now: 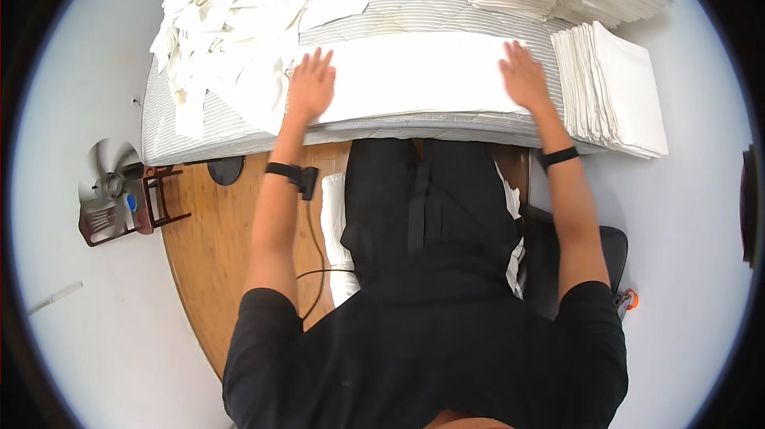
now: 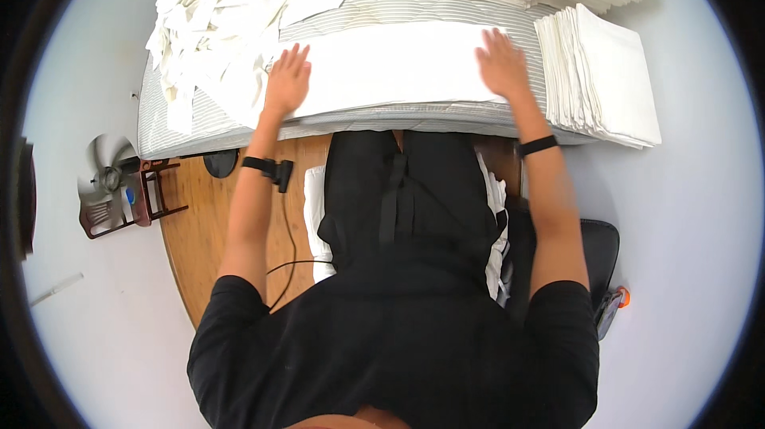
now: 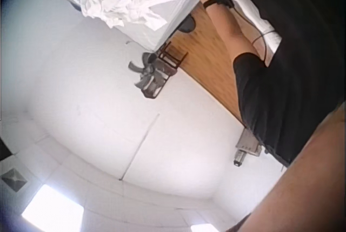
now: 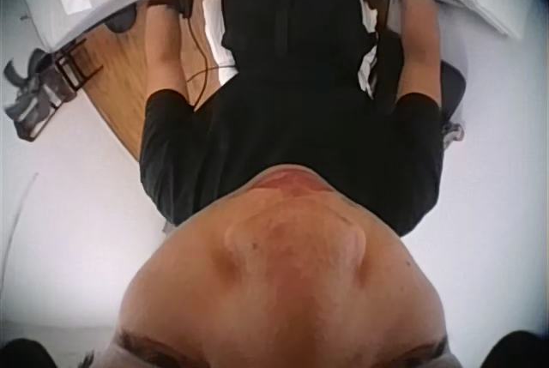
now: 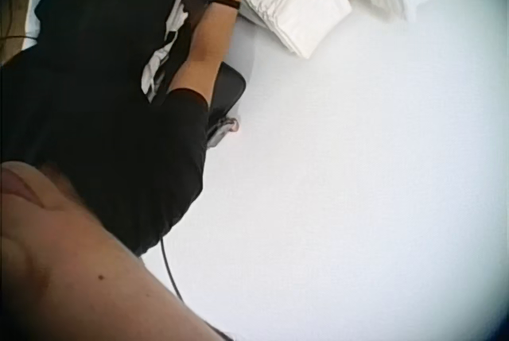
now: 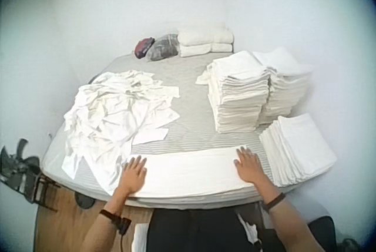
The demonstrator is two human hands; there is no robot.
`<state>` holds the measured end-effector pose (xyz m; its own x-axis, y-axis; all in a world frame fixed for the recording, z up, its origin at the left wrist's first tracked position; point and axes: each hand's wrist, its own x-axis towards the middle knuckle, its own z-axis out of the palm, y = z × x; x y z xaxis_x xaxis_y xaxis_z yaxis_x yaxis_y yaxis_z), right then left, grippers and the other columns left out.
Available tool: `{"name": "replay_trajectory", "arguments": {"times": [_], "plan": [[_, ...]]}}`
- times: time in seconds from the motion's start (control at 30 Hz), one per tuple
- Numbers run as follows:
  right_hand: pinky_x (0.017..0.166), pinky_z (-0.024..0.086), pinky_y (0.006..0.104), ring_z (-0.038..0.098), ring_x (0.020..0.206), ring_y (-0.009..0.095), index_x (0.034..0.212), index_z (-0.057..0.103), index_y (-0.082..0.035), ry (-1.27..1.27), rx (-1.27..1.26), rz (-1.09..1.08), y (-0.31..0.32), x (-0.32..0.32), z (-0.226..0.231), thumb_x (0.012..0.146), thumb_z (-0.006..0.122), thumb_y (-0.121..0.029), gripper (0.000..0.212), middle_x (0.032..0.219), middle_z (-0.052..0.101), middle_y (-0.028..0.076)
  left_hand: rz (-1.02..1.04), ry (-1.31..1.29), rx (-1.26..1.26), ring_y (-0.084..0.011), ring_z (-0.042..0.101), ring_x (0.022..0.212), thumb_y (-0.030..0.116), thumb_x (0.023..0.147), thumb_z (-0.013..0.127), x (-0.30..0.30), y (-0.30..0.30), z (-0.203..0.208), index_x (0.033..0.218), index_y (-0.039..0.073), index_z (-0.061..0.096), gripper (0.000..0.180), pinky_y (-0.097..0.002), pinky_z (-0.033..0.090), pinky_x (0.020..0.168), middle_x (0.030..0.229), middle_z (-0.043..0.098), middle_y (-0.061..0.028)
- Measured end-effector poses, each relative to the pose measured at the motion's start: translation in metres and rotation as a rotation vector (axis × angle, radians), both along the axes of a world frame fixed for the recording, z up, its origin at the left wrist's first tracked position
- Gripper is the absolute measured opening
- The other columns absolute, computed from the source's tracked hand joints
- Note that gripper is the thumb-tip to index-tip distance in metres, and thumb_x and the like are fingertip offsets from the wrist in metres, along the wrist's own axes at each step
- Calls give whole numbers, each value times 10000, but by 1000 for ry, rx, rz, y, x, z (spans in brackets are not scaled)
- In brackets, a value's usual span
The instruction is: Folding a pile of white cloths or linens on a bed and stacking them.
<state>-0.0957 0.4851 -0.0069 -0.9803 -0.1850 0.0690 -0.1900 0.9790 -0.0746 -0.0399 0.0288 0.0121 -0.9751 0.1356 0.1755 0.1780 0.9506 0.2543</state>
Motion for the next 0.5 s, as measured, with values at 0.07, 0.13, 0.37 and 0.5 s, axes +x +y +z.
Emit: {"name": "replay_trajectory", "arguments": {"times": [0.07,0.13,0.37,0.5], "plan": [[1185,185,508,217,1476,323,1513,324,-119,-122,-11,-35,36,-3,-1,1026,305,-399,562,1606,235,114,50,34,-45,-344,319,1423,307,986,415,1,-22,1,1397,92,493,471,-519,235,1158,1494,425,-167],[1177,198,512,228,1471,331,1509,328,-104,-149,-1,-33,33,0,12,1024,313,-379,558,1602,244,121,45,-88,-80,-339,294,1440,319,995,378,-2,-26,3,1394,74,492,482,-515,214,1166,1504,406,-176],[1065,370,443,496,1269,357,1221,576,66,27,-192,267,-124,32,44,932,503,-233,422,1285,579,230,-151,156,6,-416,459,1298,194,970,436,-2,107,6,1294,-42,528,411,-505,349,1076,1348,540,-244],[1071,359,454,491,1269,349,1243,554,54,266,-302,382,-129,57,8,937,514,-219,412,1318,552,224,-225,191,-92,-391,460,1291,217,964,479,19,125,-6,1334,9,525,427,-490,365,1052,1376,523,-220]]}}
